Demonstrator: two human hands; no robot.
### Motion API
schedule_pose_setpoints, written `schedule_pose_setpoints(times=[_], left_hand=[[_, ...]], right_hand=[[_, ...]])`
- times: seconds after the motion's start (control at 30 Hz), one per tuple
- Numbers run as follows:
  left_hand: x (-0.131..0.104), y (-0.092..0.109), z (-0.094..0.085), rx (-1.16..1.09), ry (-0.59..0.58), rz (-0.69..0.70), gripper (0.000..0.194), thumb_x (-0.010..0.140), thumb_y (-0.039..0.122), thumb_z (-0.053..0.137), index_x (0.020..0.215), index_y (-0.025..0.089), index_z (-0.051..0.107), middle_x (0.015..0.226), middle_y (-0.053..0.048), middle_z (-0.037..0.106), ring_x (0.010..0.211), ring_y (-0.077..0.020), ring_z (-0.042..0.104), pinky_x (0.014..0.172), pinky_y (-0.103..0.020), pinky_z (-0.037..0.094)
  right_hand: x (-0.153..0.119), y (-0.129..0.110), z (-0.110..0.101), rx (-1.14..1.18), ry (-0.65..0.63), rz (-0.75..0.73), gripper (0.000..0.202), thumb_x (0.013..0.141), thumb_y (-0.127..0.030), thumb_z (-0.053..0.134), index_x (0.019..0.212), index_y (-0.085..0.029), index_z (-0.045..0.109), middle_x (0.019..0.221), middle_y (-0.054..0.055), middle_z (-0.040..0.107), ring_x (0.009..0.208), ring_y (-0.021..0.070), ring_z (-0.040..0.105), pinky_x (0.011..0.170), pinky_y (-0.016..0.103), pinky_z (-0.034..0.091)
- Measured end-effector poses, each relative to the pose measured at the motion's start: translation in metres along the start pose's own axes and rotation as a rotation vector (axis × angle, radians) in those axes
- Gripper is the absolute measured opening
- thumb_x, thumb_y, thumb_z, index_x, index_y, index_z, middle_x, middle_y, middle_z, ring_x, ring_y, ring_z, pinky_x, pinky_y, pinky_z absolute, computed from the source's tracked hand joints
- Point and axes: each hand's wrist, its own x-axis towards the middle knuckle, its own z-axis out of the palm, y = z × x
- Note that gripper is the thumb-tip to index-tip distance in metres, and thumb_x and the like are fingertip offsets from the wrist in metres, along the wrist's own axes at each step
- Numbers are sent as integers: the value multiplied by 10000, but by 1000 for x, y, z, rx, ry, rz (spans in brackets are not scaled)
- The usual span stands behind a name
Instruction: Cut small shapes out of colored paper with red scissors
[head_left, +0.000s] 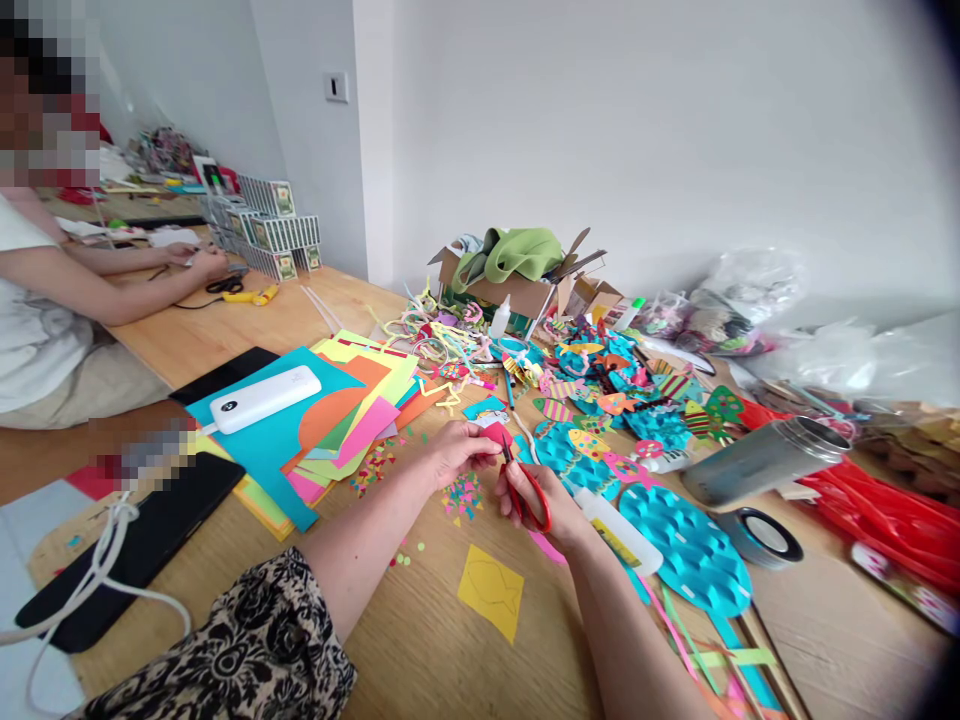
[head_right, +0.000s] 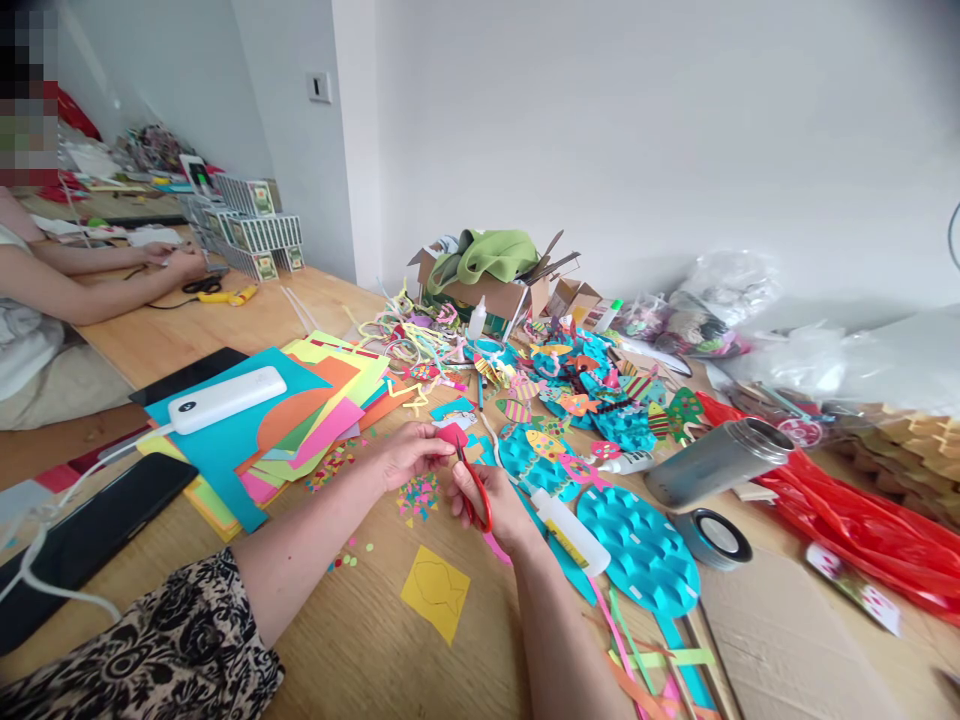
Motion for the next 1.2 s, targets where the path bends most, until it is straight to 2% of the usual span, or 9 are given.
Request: schedule_pose_setpoints(times=[0.43, 0.97, 1.2], left_hand=[[-1, 2, 0, 13, -3, -18, 278, 481, 235, 839, 672, 106, 683, 589, -2, 621, 556, -81, 555, 620, -223, 415], [-1, 3, 0, 23, -2, -19, 262, 491, 236, 833, 657, 111, 674, 584, -5, 616, 545, -79, 540, 597, -224, 404], [-1, 2, -1, 22, -6, -14, 252, 490, 236, 827, 651, 113, 677, 568, -7, 610, 545, -82, 537, 591, -225, 404]], right_hand=[[1, 1, -2, -71, 8, -12, 565, 777, -712, 565, 636, -165, 564, 506, -12, 559, 384, 82, 472, 387, 200, 304], [0, -2, 0, -28, 14, 27, 608, 725, -765, 564, 666, -160, 582, 495, -10, 566, 366, 84, 479, 368, 198, 292], [1, 1, -1, -52, 21, 6, 583, 738, -741, 572, 660, -163, 576, 490, -17, 558, 360, 86, 474, 373, 204, 312]])
